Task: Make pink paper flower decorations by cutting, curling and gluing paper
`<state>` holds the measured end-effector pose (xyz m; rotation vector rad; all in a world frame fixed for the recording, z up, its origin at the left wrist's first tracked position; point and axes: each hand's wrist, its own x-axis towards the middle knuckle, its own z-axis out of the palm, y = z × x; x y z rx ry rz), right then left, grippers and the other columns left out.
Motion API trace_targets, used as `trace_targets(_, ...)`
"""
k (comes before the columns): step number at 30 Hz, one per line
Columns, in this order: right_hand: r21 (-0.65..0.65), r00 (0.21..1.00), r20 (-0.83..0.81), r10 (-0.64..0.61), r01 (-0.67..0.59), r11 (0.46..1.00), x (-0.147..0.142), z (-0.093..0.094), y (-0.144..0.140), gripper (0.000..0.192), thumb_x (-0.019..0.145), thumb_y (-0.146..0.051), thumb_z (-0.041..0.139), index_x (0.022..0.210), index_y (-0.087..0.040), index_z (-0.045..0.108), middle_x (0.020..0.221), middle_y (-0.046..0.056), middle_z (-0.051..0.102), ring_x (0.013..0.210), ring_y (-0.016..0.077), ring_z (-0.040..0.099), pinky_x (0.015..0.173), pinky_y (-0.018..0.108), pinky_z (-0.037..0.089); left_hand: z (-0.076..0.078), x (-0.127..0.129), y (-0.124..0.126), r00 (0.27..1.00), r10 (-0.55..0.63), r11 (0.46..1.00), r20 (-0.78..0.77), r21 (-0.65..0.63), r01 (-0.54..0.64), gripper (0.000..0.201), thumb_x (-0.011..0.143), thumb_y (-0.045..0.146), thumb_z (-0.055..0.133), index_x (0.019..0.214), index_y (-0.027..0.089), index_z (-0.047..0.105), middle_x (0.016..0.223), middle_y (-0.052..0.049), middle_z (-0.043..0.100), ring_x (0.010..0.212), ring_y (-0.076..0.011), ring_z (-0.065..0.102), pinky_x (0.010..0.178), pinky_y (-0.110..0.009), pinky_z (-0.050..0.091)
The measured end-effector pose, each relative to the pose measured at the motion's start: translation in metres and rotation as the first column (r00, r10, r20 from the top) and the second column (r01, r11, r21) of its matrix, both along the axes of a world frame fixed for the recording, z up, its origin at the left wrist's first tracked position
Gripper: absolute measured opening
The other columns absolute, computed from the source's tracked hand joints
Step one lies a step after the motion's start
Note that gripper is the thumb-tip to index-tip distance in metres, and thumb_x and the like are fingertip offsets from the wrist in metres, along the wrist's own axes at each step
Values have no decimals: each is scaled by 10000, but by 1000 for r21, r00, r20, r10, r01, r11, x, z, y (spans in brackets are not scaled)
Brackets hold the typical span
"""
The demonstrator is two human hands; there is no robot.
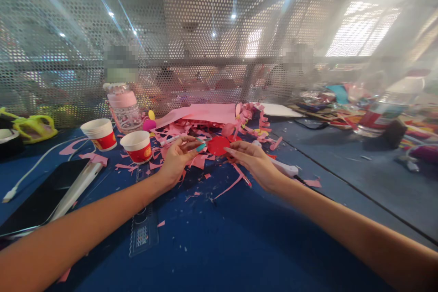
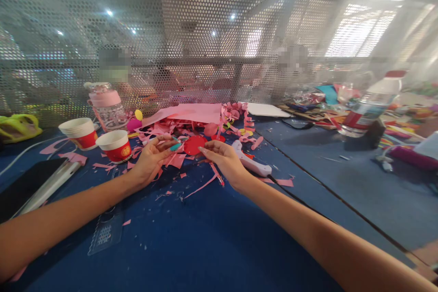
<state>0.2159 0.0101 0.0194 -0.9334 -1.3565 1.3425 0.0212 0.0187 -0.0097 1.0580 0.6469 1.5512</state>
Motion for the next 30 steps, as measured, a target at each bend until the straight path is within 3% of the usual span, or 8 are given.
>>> trace_targets(18, 16, 999, 38, -18, 17, 1000, 0, -2, 3, 302, 596, -360, 740, 779, -168, 595, 723, 0, 651, 700, 123, 617, 714, 267, 447, 0, 0, -1, 1000, -5, 1000, -2, -27, 5, 407, 533, 116, 802, 832, 184, 534, 811, 8, 680, 819, -109, 631, 803, -251, 459)
trace_targets(30, -6, 1000, 14, 1, -1, 1000, 0, -1, 2, 277, 600, -331, 744, 769, -168, 596, 709, -11, 657, 672, 102, 614, 696, 243, 457, 2, 1, -1, 998, -31, 998, 59, -54, 34, 263, 612, 62, 703, 810, 156, 557, 847, -12, 669, 865, -155, 651, 861, -314, 462)
